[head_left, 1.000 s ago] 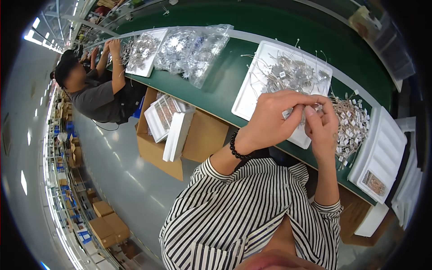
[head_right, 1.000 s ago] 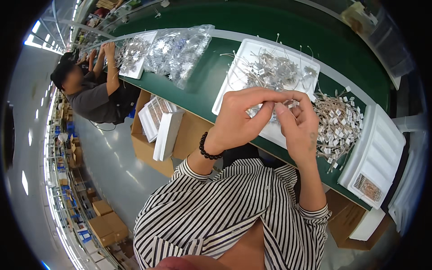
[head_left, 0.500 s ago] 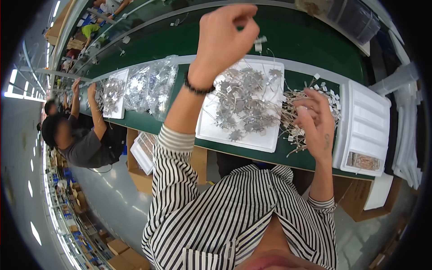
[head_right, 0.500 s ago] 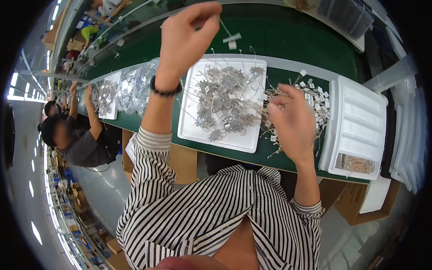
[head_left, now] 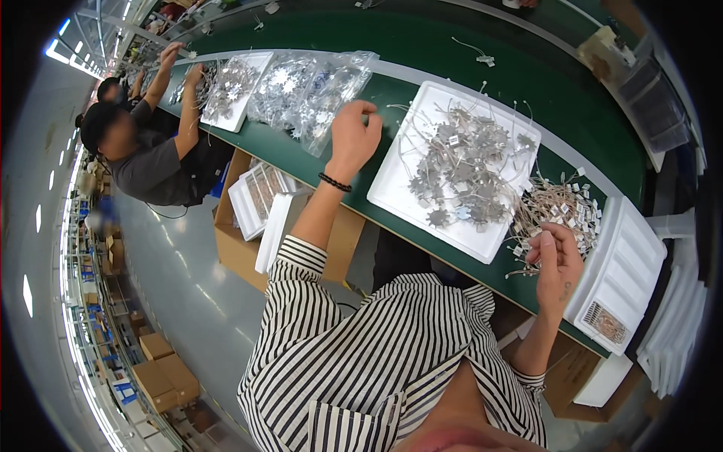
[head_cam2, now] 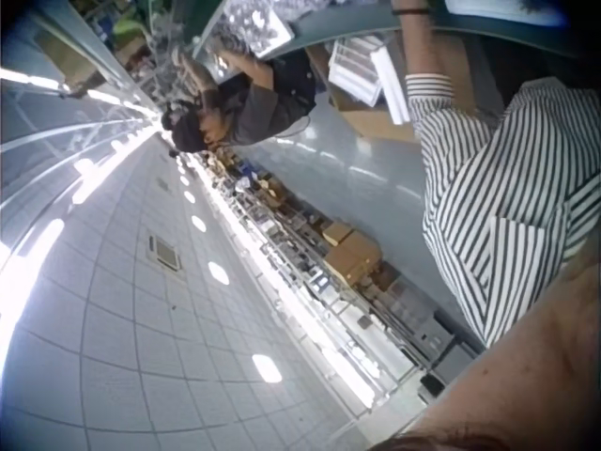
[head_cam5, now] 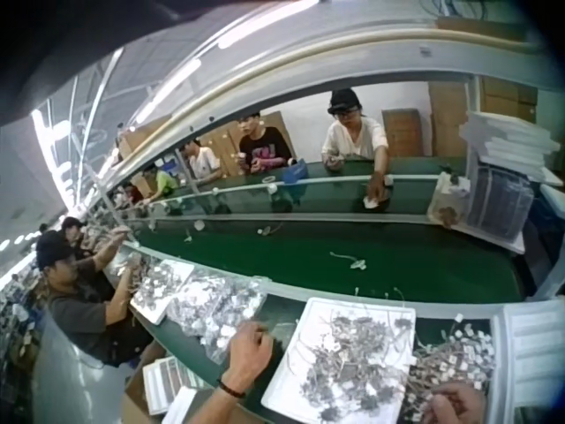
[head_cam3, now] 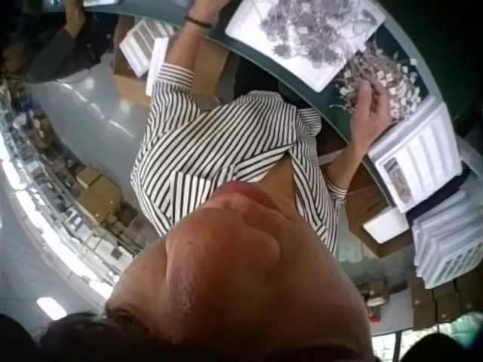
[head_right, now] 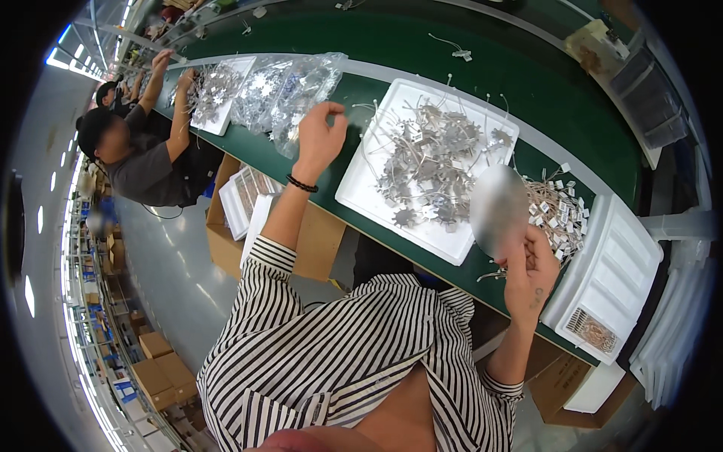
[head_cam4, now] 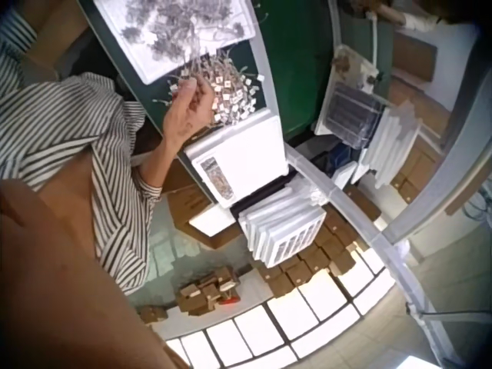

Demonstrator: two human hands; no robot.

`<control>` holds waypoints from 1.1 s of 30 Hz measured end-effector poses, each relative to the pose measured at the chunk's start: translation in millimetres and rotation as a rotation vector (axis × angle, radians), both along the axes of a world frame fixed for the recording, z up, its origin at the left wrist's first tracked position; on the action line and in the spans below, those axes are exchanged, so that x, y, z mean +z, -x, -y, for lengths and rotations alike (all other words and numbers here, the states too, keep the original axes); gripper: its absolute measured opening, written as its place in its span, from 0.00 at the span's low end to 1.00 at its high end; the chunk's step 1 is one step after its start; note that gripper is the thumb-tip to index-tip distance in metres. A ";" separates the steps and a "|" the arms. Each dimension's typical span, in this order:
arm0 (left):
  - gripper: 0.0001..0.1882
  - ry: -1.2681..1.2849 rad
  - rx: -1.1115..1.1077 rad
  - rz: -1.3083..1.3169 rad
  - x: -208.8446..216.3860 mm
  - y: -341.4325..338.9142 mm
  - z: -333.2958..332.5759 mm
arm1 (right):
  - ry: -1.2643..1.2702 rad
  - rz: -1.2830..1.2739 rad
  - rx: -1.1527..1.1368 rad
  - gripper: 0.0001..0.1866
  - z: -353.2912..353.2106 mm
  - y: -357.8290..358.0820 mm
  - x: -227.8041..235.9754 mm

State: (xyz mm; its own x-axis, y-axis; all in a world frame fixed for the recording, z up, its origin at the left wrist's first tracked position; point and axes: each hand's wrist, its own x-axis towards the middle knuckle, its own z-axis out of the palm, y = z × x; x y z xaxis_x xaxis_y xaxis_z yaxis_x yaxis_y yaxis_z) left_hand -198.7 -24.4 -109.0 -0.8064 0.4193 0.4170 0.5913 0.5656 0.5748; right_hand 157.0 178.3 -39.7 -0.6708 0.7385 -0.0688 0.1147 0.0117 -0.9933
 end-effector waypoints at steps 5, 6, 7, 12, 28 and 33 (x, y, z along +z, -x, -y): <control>0.22 0.256 0.138 -0.504 -19.1 24.7 38.8 | -0.030 -0.026 0.074 0.10 17.3 9.0 -5.6; 0.24 0.287 0.161 -0.527 -14.7 33.3 44.1 | -0.038 -0.023 0.074 0.10 21.0 9.5 -6.5; 0.24 0.294 0.168 -0.522 -8.0 42.6 58.6 | -0.036 -0.026 0.091 0.11 25.6 11.1 -7.4; 0.24 0.527 0.272 -0.667 16.6 81.7 96.4 | -0.049 0.020 0.085 0.11 40.4 7.8 -8.2; 0.21 0.185 0.168 -0.297 -43.8 30.7 87.8 | -0.012 0.037 0.081 0.08 52.1 8.2 -16.5; 0.24 0.126 -0.014 -0.238 -27.7 46.6 59.8 | -0.014 0.027 0.073 0.08 52.8 7.7 -16.5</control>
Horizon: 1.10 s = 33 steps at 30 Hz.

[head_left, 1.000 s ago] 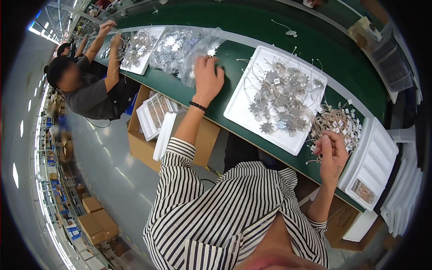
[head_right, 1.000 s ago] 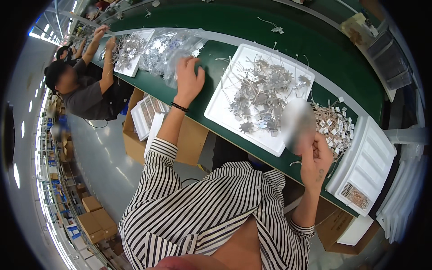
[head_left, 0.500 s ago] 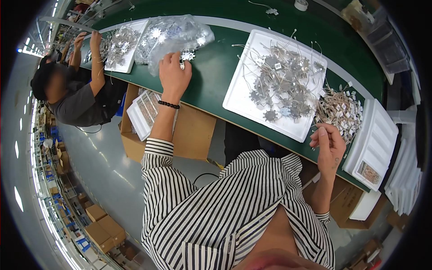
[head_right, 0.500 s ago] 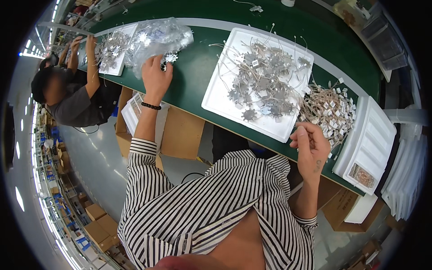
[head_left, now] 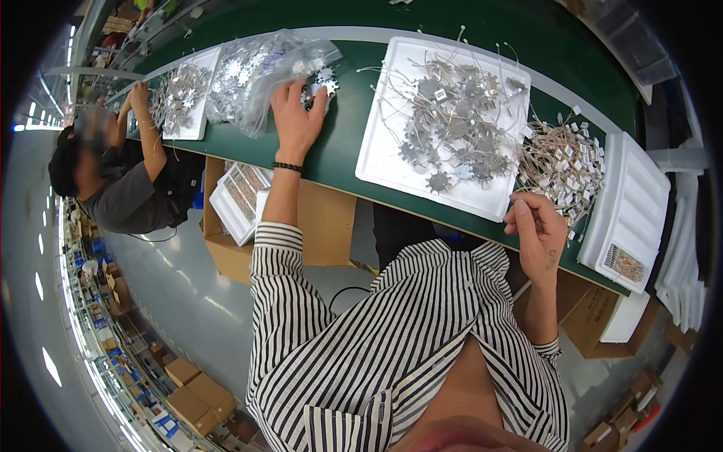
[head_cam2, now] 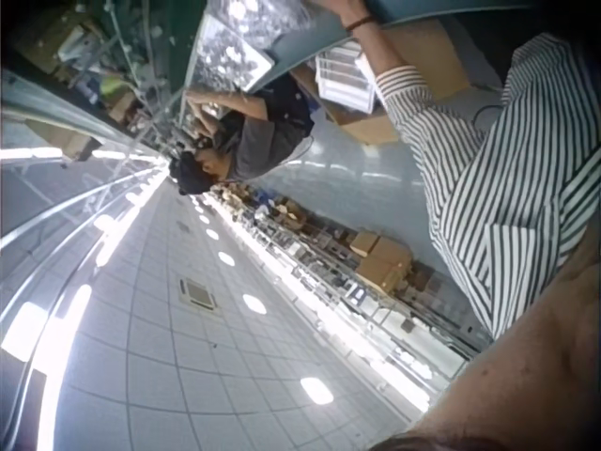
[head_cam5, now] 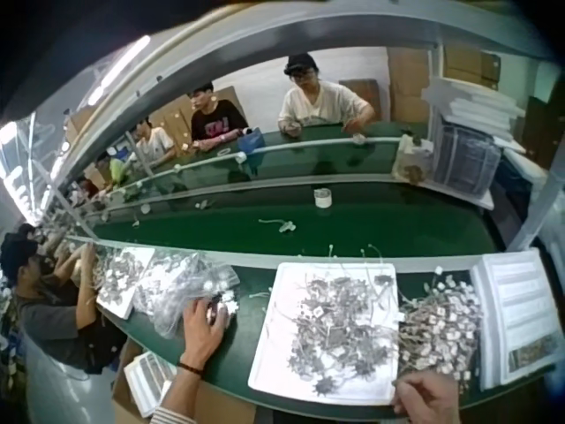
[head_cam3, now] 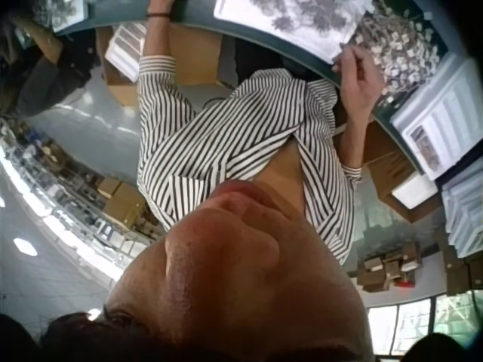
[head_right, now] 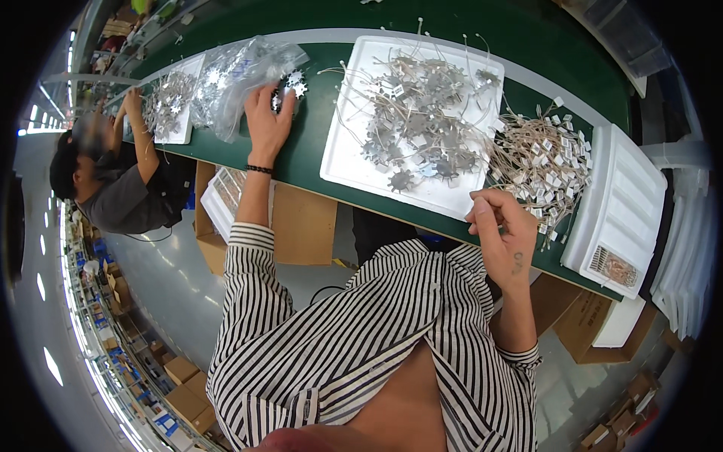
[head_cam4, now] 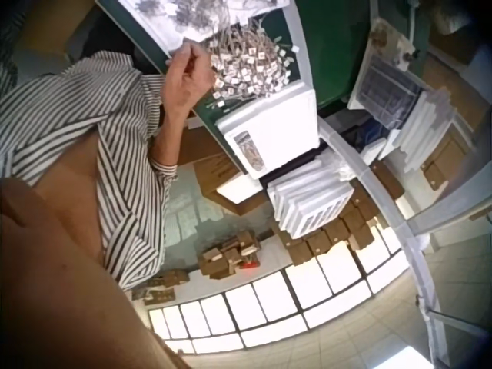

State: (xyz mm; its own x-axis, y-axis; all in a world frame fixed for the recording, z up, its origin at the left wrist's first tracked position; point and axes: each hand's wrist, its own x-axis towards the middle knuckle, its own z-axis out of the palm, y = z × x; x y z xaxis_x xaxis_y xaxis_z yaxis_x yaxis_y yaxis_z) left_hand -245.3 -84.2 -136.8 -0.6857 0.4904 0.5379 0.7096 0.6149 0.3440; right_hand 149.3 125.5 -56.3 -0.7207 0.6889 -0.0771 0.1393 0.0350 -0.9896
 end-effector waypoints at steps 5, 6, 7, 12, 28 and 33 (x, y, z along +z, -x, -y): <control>0.26 0.081 -0.069 0.085 17.9 52.7 -13.7 | -0.006 0.011 -0.018 0.09 -5.2 -9.5 -1.0; 0.28 0.083 -0.102 0.180 19.8 62.7 -16.5 | -0.006 0.017 -0.019 0.09 -5.9 -11.3 -1.4; 0.28 0.145 -0.142 0.123 21.7 69.5 -21.2 | -0.003 0.018 -0.031 0.09 -6.0 -12.7 -2.2; 0.28 0.417 -0.102 -0.082 10.7 75.0 -36.4 | 0.006 0.021 -0.068 0.08 -5.8 -14.1 -5.9; 0.22 0.539 -0.148 -0.325 2.5 117.9 -6.4 | -0.059 -0.044 -0.099 0.09 -17.8 -23.3 9.6; 0.24 0.652 -0.338 -0.146 22.5 133.5 -7.5 | -0.027 -0.057 -0.175 0.08 -20.9 -33.6 -0.9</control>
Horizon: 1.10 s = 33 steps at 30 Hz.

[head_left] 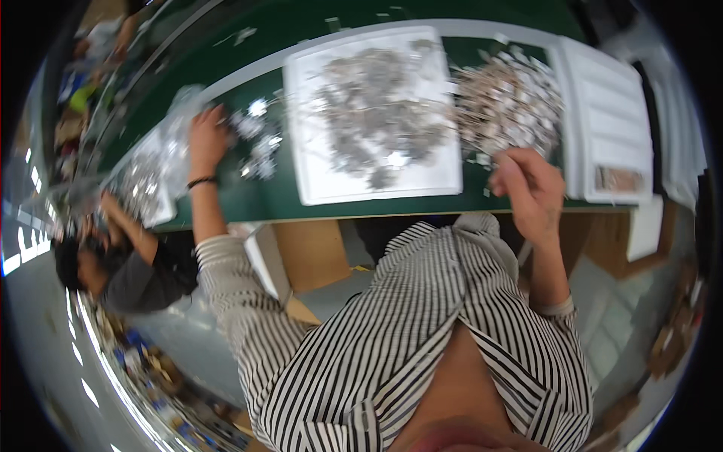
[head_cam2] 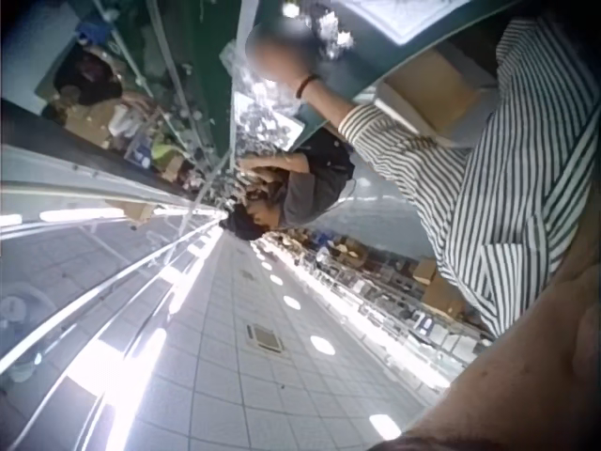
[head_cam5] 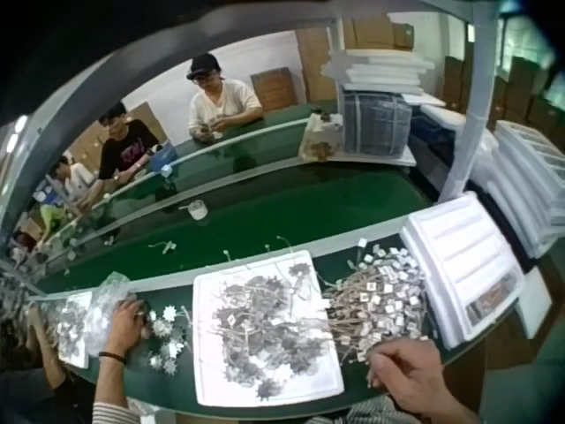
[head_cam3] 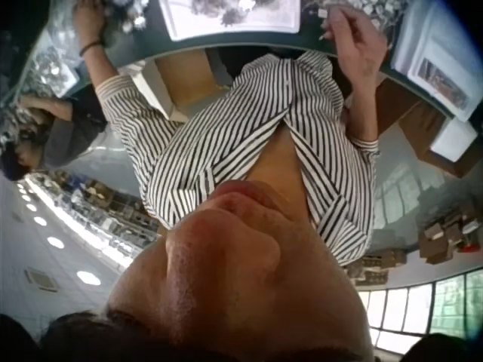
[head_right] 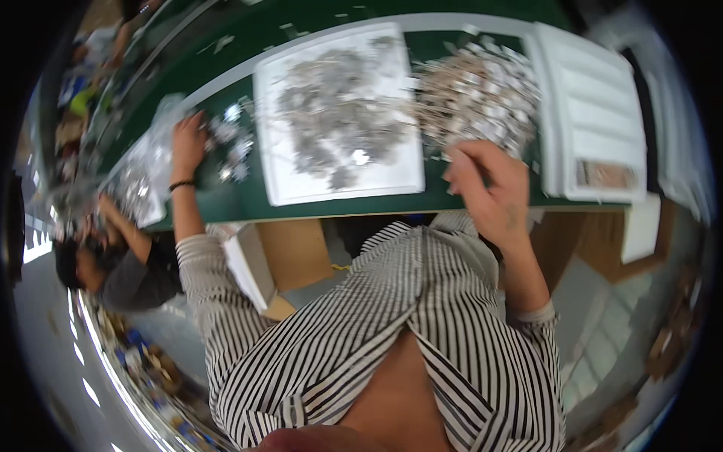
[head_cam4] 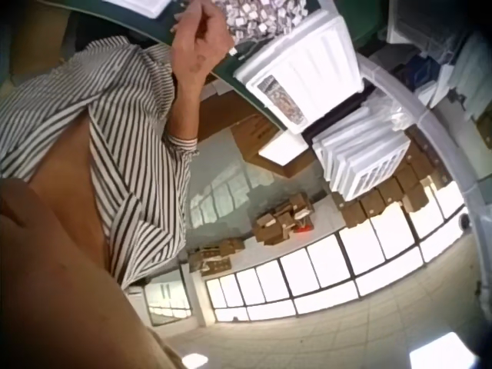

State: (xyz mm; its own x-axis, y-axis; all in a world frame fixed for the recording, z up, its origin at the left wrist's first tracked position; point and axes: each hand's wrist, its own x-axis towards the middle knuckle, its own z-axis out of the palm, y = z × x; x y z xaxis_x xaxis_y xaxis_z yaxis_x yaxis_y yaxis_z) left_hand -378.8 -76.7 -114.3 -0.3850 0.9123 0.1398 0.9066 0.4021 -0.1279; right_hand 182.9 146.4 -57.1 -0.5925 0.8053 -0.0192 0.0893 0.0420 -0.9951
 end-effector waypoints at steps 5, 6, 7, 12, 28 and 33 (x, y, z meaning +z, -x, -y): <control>0.22 0.034 -0.032 0.173 6.8 5.7 3.2 | -0.131 -0.024 -0.090 0.07 -24.3 5.2 11.5; 0.23 0.013 -0.005 0.211 13.5 -6.2 -2.7 | -0.136 -0.016 -0.110 0.07 -31.9 9.7 11.2; 0.23 -0.019 0.062 0.245 18.6 -18.5 -8.9 | -0.236 -0.026 -0.129 0.07 -41.8 15.7 9.8; 0.18 -0.157 0.322 0.422 37.6 -43.5 1.5 | -0.818 0.072 -0.016 0.05 -93.7 66.8 -9.4; 0.16 -1.171 0.212 1.356 106.5 -296.1 -93.2 | -0.191 -0.120 -0.029 0.17 -107.6 76.0 21.9; 0.19 -1.009 0.144 1.417 105.1 -331.8 -130.3 | -0.313 -0.135 -0.047 0.05 -45.7 78.7 57.5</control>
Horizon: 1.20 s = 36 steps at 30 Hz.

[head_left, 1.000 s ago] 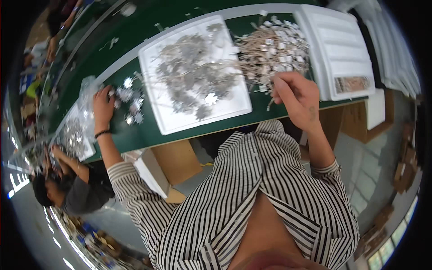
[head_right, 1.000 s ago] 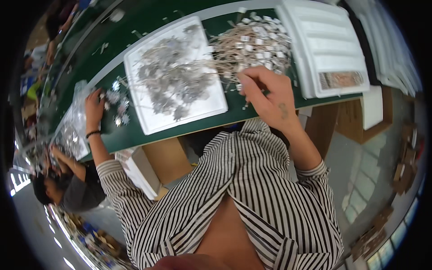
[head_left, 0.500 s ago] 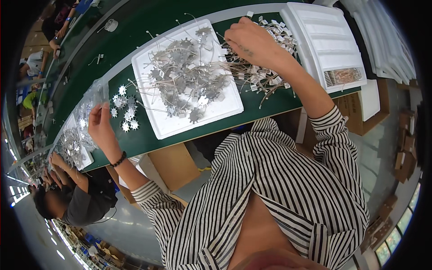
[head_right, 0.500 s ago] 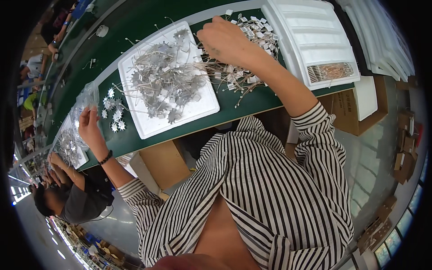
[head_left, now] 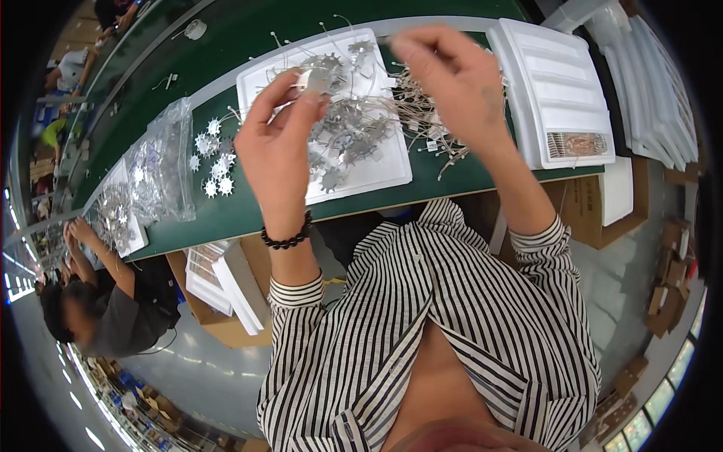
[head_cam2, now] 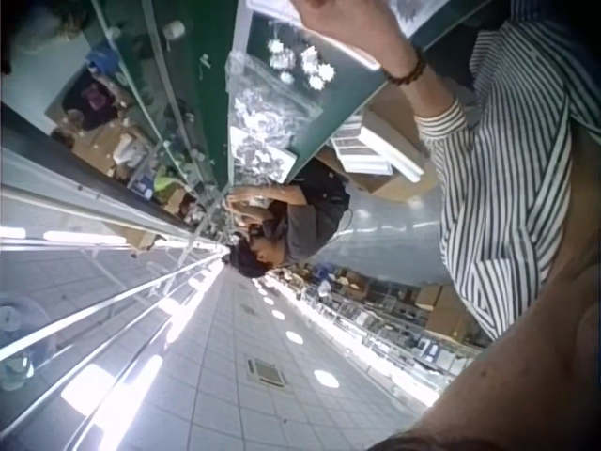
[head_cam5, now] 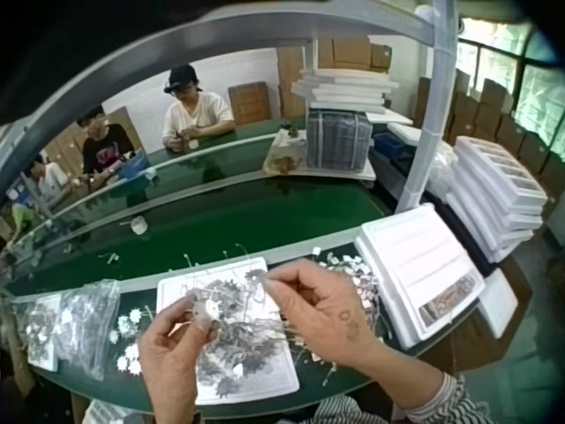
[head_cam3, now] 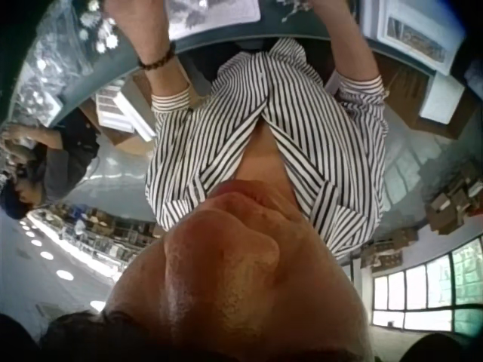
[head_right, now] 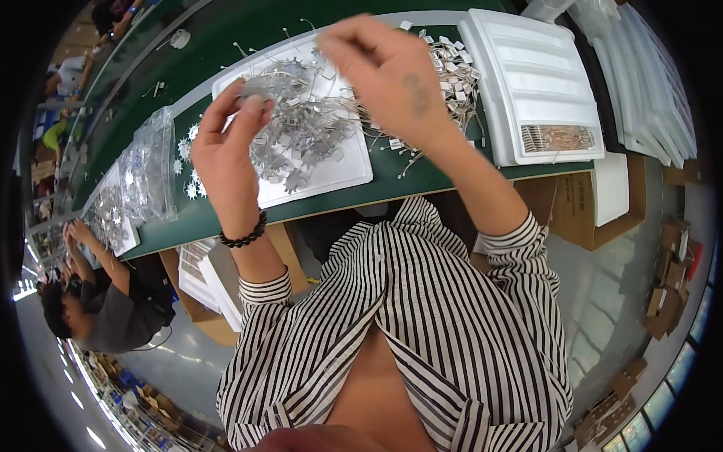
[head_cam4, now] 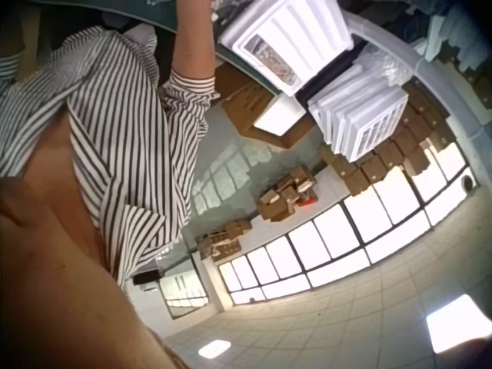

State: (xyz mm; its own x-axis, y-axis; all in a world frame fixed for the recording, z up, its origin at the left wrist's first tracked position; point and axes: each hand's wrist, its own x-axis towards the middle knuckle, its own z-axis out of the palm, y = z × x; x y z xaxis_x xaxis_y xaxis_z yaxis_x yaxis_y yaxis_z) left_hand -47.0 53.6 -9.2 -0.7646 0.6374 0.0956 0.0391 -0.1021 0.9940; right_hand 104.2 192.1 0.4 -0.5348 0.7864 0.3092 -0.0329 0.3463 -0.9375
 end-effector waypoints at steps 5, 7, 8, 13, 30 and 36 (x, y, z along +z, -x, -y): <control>0.18 -0.006 -0.008 -0.076 -4.8 -13.9 2.1 | -0.198 -0.059 0.077 0.03 37.6 12.2 -10.6; 0.18 -0.012 0.005 -0.069 -1.1 -18.6 3.5 | -0.221 -0.099 0.077 0.03 38.2 17.6 -9.7; 0.18 -0.020 0.009 -0.058 1.2 -21.1 4.5 | -0.219 -0.102 0.083 0.03 38.5 18.4 -10.1; 0.17 -0.069 -0.002 0.051 9.3 -20.8 7.6 | -0.436 -0.101 0.085 0.05 37.8 19.4 -16.8; 0.15 -0.064 -0.018 0.032 14.0 -24.0 14.0 | -0.538 -0.105 0.038 0.10 41.8 14.3 -12.6; 0.15 -0.062 -0.010 0.007 11.0 -21.0 7.6 | -0.675 -0.016 0.011 0.12 36.5 21.7 -21.0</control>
State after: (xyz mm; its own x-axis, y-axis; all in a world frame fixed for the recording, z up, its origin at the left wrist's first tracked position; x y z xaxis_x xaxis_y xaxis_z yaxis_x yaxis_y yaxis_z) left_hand -26.0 46.0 1.9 -0.7587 0.6383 0.1300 0.0310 -0.1640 0.9860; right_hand 82.5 155.6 -20.6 -0.5334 0.4124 0.7385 -0.0519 0.8555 -0.5152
